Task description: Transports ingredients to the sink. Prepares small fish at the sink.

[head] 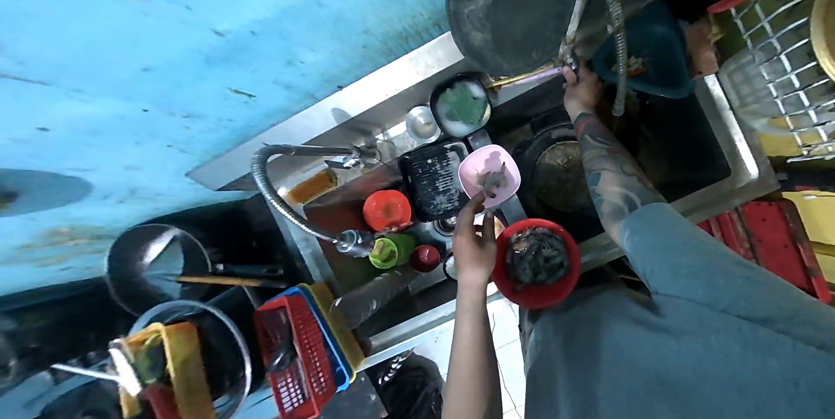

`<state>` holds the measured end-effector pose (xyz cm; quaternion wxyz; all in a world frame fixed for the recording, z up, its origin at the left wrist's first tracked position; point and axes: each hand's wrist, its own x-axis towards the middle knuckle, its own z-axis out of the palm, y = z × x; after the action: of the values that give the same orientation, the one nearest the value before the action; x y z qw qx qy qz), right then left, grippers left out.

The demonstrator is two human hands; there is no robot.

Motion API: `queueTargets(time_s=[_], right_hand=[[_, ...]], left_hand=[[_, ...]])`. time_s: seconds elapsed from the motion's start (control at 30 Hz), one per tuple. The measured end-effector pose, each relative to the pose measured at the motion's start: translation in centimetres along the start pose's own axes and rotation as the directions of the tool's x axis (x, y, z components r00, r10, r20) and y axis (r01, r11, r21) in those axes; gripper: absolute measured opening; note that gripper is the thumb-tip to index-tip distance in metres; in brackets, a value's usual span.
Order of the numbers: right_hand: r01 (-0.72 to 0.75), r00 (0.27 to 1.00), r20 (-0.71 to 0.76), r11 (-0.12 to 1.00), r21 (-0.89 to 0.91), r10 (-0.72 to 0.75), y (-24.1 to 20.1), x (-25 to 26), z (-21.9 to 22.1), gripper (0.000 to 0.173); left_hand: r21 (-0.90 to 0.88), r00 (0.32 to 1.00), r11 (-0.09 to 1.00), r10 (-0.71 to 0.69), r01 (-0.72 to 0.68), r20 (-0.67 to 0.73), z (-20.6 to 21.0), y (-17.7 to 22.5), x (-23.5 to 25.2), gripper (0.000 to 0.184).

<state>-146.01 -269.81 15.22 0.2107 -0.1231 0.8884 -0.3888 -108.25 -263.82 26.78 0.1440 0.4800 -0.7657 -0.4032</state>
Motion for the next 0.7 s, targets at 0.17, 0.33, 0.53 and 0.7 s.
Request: queueTargets(time_s=[0.17,0.33,0.53,0.7], right_hand=[[-0.012,1.000,0.022,0.998,0.061,0.011,0.2,0.3,0.1,0.045],[0.008,0.999,0.032,0.970,0.244,-0.017,1.1,-0.4,0.7,0.061],[0.021,0.998,0.051,0.926,0.377,-0.043,5.5,-6.5,-2.1,0.050],[-0.044,0.991,0.134,0.966,0.257,0.010,9.5,-8.3,-7.3,0.042]], left_hand=[[-0.051,1.000,0.999,0.004,-0.003,0.011,0.8,0.4,-0.8,0.040],[-0.042,1.000,0.999,0.012,-0.011,0.023,1.1,0.5,-1.3,0.040],[0.045,0.997,0.998,0.044,-0.047,0.060,-0.2,1.5,-3.1,0.037],[0.177,0.996,0.984,-0.020,0.004,0.092,-0.3,0.9,-6.4,0.033]])
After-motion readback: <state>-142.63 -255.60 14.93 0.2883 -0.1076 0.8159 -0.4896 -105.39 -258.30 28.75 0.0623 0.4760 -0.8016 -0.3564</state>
